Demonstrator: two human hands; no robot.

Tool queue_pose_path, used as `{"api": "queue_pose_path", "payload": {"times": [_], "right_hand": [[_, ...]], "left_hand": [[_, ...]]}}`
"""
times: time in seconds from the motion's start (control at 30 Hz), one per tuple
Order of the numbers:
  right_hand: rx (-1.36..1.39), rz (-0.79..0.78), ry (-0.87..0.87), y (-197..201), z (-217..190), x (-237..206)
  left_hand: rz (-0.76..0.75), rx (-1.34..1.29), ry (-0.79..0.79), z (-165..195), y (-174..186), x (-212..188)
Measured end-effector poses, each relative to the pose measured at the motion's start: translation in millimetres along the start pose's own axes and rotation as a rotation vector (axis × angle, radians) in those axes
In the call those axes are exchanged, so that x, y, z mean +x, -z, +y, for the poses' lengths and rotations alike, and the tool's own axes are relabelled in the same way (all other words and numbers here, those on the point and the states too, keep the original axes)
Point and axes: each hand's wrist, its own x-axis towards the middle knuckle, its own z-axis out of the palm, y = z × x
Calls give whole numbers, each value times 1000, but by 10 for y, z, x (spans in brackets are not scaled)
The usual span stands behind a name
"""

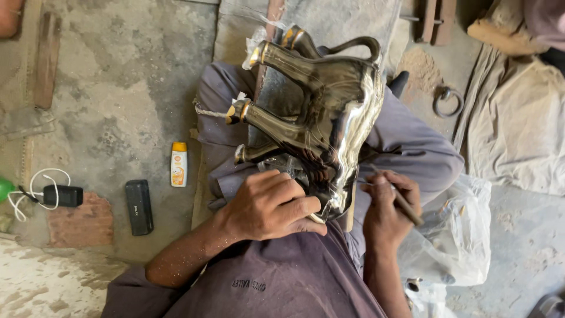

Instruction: The person sits cross-legged on the floor with a brass teapot on their lap and engraves decorative patterns into its surface, holding a small chisel against the metal and tapping it with a wooden mallet. They rotate the teapot to reach different areas, apply liquid from a bottle onto the surface, and resume chiseling along the pattern lines.

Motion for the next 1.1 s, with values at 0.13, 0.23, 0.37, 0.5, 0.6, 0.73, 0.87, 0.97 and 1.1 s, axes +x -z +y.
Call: {"api": "queue_pose_path", "payload": {"times": [0.13, 0.23, 0.37, 0.5, 0.6, 0.73, 0.87, 0.97, 1.1], "right_hand": [[62, -99, 117, -8, -233, 272], [18, -234, 205, -216, -449, 456], [-312, -376, 265, -611, -683, 656], [-444, -490, 319, -952, -760, 745], [-375, -465, 199, -1145, -754, 795], [-417, -426, 247, -1322, -742, 845], [-549, -353, 257, -1403, -754, 798], [-585, -317, 222, -1441, -779, 728], [-638, -327, 203, -1516, -841, 721]], "left_hand": [[111, -16, 20, -63, -206, -144], [170, 80, -106, -199, -300, -139], [216, -10, -114, -285, -248, -83], [227, -85, -84, -313, -113, -27], [202, -162, -62, -365, -10, -8], [226, -261, -50, -454, 30, 22], [248, -282, -91, -529, 5, 26], [238, -298, -89, -552, 8, 1], [234, -313, -73, -569, 3, -17]]}}
